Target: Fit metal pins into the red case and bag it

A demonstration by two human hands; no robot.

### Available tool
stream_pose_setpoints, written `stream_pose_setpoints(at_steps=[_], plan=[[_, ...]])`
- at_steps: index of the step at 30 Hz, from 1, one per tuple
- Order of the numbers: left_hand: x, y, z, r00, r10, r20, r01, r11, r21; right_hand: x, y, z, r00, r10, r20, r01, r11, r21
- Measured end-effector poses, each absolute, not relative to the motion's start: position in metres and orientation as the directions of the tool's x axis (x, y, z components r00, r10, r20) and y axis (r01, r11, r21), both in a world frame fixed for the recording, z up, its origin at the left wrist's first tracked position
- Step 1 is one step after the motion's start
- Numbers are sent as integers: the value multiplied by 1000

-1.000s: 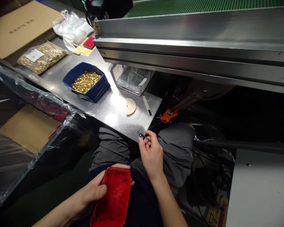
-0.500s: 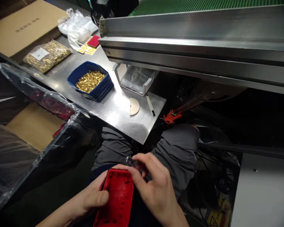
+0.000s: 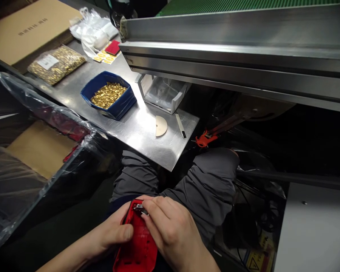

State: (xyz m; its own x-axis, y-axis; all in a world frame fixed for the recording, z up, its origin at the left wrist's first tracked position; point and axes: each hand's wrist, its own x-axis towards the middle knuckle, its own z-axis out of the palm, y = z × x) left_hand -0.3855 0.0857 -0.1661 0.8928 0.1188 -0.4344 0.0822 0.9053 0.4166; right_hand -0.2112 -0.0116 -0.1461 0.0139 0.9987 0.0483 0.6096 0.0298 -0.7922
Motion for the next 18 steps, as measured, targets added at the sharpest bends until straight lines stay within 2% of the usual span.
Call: stream_pose_setpoints(at_steps=[9, 18], plan=[[-382, 87, -168, 884, 127, -450, 78, 909, 410, -211, -7, -144, -5, 988, 155, 751, 106, -651], [-380, 89, -166, 883, 107, -457, 101, 908, 407, -211, -9, -145, -63, 994, 93, 817, 105, -567]])
